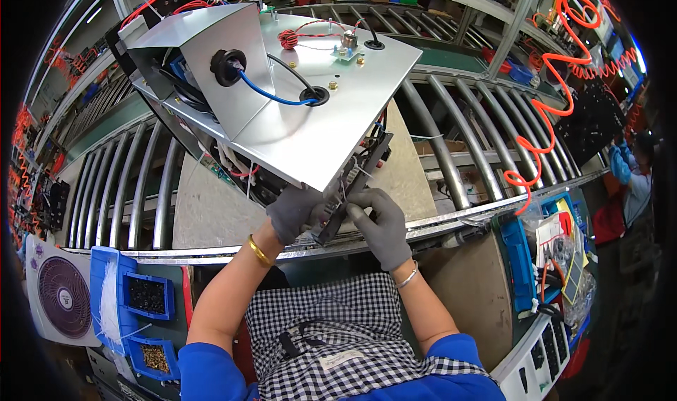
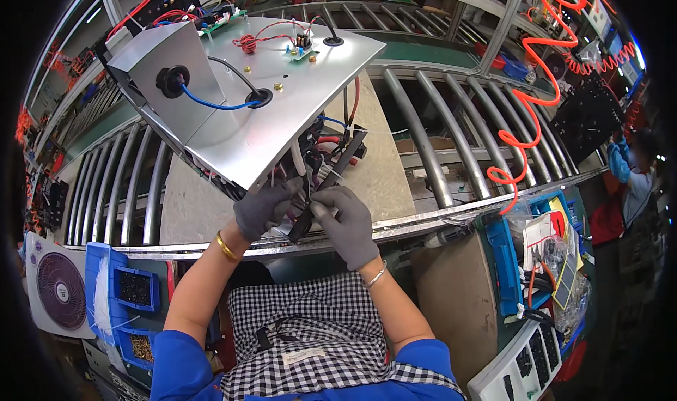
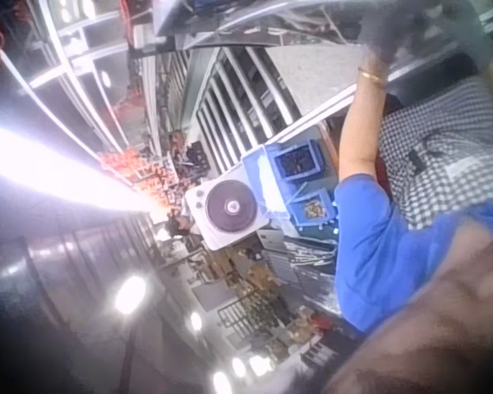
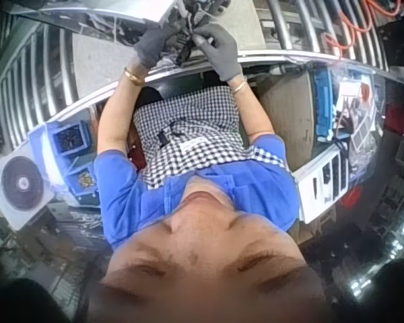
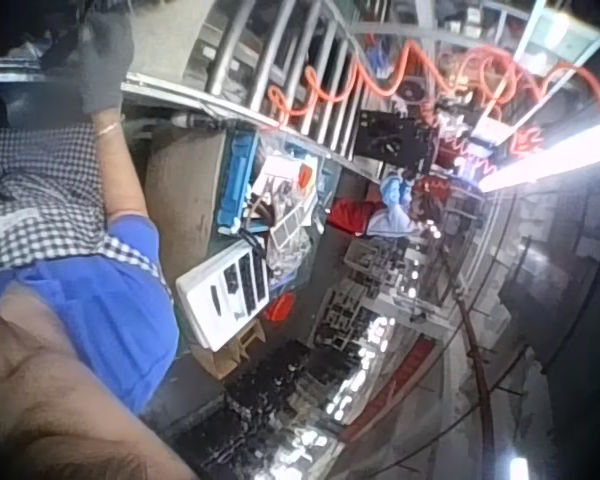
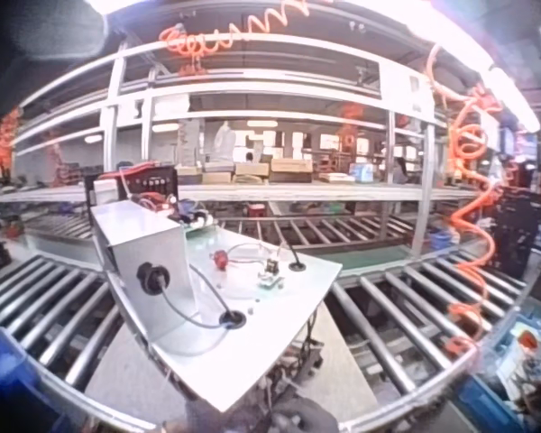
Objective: The person assembles an electronic device on a factory workbench. They connect various wires to internal components, secure parts with zip ties, and adjust the device's position on the conveyor line. The task involves handling circuit boards, wires, and a metal casing.
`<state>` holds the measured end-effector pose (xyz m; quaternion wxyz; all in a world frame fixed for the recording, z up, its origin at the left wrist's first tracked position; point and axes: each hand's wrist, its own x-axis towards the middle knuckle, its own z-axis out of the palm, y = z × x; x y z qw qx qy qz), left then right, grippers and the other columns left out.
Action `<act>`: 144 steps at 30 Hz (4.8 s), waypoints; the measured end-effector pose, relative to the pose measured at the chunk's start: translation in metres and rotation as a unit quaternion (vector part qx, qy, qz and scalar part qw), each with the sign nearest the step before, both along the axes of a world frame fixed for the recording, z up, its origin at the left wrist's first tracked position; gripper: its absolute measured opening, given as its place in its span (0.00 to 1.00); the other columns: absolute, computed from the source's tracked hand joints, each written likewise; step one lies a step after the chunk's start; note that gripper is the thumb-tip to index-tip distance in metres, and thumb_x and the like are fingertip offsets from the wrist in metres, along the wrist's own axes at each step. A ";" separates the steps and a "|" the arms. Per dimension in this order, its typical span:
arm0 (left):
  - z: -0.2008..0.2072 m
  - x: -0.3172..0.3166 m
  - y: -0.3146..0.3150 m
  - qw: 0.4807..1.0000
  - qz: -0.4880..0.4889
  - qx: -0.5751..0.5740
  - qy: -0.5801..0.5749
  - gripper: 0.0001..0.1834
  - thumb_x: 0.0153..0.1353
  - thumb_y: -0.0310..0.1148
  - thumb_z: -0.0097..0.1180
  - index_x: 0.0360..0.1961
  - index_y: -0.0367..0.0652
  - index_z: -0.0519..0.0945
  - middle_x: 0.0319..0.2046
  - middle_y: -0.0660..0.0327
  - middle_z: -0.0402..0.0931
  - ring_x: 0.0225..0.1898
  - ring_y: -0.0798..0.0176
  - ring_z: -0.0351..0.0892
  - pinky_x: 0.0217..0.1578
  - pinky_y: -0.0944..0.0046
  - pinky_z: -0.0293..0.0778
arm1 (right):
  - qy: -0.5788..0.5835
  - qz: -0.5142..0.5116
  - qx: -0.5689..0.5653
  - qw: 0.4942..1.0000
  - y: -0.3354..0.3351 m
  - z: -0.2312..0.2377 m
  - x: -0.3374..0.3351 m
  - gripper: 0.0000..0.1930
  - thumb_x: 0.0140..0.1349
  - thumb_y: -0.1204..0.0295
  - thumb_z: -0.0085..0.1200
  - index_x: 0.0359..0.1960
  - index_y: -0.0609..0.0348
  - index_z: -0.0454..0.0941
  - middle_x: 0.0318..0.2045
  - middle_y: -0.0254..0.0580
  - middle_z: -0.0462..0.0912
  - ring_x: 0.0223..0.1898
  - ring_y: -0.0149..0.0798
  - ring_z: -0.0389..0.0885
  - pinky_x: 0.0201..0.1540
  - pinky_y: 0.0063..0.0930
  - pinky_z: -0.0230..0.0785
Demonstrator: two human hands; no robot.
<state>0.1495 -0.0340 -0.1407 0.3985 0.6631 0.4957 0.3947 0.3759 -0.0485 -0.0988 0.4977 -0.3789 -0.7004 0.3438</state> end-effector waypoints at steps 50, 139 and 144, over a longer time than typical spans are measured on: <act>0.057 0.027 -0.020 0.983 0.082 -0.158 -0.053 0.22 0.62 0.48 0.66 0.38 0.37 0.82 0.22 0.63 0.79 0.21 0.72 0.75 0.24 0.68 0.73 | 0.020 0.038 -0.021 0.999 0.005 -0.026 -0.012 0.07 0.62 0.76 0.59 0.40 0.62 0.80 0.34 0.43 0.81 0.31 0.38 0.81 0.37 0.30 0.74; 0.028 0.028 -0.046 0.960 0.183 0.080 0.195 0.20 0.61 0.40 0.57 0.53 0.46 0.81 0.45 0.49 0.84 0.47 0.45 0.83 0.48 0.52 0.76 | -0.410 -0.056 0.184 0.891 0.088 0.035 -0.014 0.17 0.53 0.62 0.68 0.46 0.41 0.85 0.39 0.40 0.82 0.37 0.48 0.84 0.38 0.42 0.77; 0.026 0.027 -0.048 0.960 0.183 0.103 0.187 0.21 0.60 0.41 0.58 0.53 0.46 0.81 0.44 0.50 0.84 0.47 0.44 0.83 0.47 0.52 0.76 | -0.397 -0.075 0.186 0.896 0.087 0.028 -0.014 0.17 0.53 0.61 0.68 0.46 0.42 0.85 0.38 0.39 0.83 0.38 0.47 0.85 0.38 0.41 0.76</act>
